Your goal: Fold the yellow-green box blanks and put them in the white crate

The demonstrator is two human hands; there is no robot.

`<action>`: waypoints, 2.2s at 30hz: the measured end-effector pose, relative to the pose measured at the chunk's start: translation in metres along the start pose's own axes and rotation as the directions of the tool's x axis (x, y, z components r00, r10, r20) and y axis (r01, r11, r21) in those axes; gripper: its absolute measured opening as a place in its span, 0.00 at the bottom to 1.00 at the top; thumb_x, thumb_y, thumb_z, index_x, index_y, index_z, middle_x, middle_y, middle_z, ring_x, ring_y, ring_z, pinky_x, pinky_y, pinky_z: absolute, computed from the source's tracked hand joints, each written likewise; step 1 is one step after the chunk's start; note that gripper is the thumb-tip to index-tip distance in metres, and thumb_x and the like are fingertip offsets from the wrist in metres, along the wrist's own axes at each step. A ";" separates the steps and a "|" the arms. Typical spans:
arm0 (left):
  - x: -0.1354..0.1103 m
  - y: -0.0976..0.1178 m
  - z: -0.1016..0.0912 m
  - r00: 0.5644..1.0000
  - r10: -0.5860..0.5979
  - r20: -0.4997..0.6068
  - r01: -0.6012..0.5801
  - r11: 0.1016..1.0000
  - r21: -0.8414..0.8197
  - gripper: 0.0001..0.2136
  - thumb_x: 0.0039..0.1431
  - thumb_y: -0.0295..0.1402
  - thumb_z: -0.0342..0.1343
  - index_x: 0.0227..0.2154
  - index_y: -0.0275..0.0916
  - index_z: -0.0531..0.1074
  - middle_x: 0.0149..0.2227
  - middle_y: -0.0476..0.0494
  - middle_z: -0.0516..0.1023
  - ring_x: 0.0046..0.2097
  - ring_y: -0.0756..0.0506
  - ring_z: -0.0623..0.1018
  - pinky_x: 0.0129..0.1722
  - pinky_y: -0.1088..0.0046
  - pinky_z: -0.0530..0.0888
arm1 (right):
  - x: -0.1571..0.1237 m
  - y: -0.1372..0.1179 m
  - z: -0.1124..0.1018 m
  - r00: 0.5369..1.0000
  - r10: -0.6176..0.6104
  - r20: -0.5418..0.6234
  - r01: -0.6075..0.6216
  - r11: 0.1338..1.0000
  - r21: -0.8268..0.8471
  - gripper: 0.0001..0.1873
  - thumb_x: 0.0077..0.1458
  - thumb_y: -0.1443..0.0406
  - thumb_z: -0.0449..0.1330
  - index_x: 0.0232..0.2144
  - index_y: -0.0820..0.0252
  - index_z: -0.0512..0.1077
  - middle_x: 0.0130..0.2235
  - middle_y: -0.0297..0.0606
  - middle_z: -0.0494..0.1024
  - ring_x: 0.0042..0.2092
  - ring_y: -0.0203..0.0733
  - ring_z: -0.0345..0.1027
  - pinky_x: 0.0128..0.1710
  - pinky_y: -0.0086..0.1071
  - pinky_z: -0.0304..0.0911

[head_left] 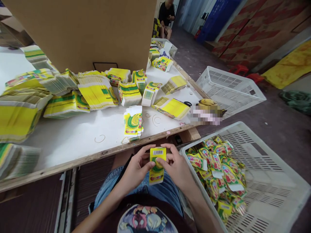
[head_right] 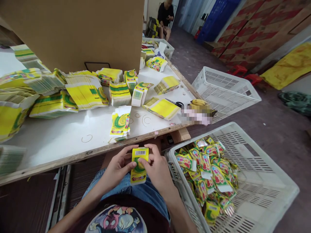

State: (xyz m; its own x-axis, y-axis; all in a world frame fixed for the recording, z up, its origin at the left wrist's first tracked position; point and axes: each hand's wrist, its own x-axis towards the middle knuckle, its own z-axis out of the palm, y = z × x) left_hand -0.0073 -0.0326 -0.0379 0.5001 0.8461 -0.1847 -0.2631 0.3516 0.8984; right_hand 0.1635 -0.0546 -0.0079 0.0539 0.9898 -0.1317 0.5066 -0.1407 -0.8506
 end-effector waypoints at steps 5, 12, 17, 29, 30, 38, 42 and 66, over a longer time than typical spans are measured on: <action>0.002 -0.001 0.001 1.000 -0.002 0.016 0.003 1.000 -0.009 0.25 0.58 0.34 0.64 0.57 0.39 0.66 0.45 0.38 0.82 0.45 0.41 0.81 0.44 0.69 0.75 | -0.004 0.004 0.001 1.000 -0.014 0.002 0.014 1.000 -0.019 0.19 0.58 0.61 0.60 0.51 0.59 0.67 0.18 0.20 0.62 0.21 0.35 0.57 0.23 0.27 0.51; 0.003 0.003 0.003 1.000 -0.005 0.014 0.005 1.000 -0.018 0.24 0.59 0.34 0.62 0.57 0.39 0.66 0.46 0.38 0.82 0.46 0.42 0.81 0.46 0.68 0.75 | -0.001 0.009 -0.002 0.999 -0.020 -0.037 0.018 0.999 -0.051 0.18 0.59 0.62 0.59 0.52 0.60 0.67 0.19 0.22 0.64 0.22 0.36 0.61 0.23 0.27 0.55; 0.003 0.005 0.006 1.000 -0.016 0.003 0.016 0.998 -0.056 0.25 0.55 0.33 0.65 0.55 0.38 0.68 0.42 0.39 0.83 0.43 0.41 0.82 0.42 0.69 0.76 | -0.002 0.009 -0.006 0.978 -0.190 -0.086 0.189 0.982 -0.016 0.17 0.63 0.60 0.58 0.53 0.56 0.75 0.40 0.41 0.82 0.41 0.45 0.75 0.41 0.36 0.70; 0.036 0.038 -0.052 0.680 0.555 -0.479 0.136 0.547 0.826 0.20 0.57 0.38 0.60 0.50 0.35 0.69 0.45 0.35 0.75 0.47 0.37 0.74 0.49 0.57 0.70 | -0.030 0.033 -0.092 0.663 -0.364 -0.654 -0.227 0.735 -0.639 0.26 0.59 0.49 0.58 0.44 0.64 0.79 0.47 0.57 0.74 0.52 0.67 0.65 0.52 0.62 0.56; 0.038 0.040 -0.063 0.711 0.502 -0.492 0.188 0.539 0.821 0.15 0.57 0.40 0.59 0.43 0.36 0.72 0.38 0.39 0.75 0.41 0.38 0.74 0.44 0.60 0.70 | -0.029 0.036 -0.092 0.687 -0.361 -0.630 -0.200 0.740 -0.642 0.26 0.60 0.48 0.56 0.43 0.64 0.79 0.47 0.57 0.75 0.51 0.66 0.66 0.52 0.61 0.57; 0.014 0.053 -0.058 0.796 0.438 -0.417 0.043 0.647 0.761 0.11 0.64 0.38 0.50 0.27 0.40 0.66 0.29 0.48 0.75 0.31 0.47 0.73 0.33 0.74 0.69 | -0.004 -0.006 -0.013 0.828 -0.395 -0.397 0.294 0.910 -0.293 0.08 0.64 0.64 0.57 0.42 0.57 0.75 0.44 0.44 0.79 0.48 0.49 0.71 0.50 0.44 0.65; -0.007 0.051 -0.025 0.932 0.350 -0.095 -0.241 0.793 0.560 0.12 0.65 0.36 0.51 0.26 0.39 0.64 0.41 0.40 0.79 0.38 0.46 0.76 0.39 0.74 0.71 | 0.003 -0.031 0.008 0.831 -0.509 -0.226 0.451 0.853 -0.263 0.26 0.62 0.66 0.60 0.60 0.55 0.63 0.62 0.46 0.68 0.61 0.51 0.60 0.57 0.45 0.60; 0.001 -0.006 -0.003 1.000 -0.009 0.024 0.015 0.961 -0.275 0.21 0.54 0.46 0.65 0.44 0.35 0.80 0.33 0.42 0.82 0.36 0.44 0.80 0.37 0.72 0.72 | -0.011 -0.012 0.031 0.894 -0.163 -0.417 0.255 0.952 0.173 0.24 0.59 0.62 0.63 0.56 0.54 0.64 0.50 0.43 0.71 0.40 0.40 0.66 0.42 0.34 0.66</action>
State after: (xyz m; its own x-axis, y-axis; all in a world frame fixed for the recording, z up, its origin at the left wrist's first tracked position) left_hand -0.0081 -0.0328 -0.0446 0.5222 0.8330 -0.1826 -0.4723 0.4608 0.7514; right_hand 0.1302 -0.0642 -0.0123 0.3242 0.9167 0.2336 0.3470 0.1145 -0.9308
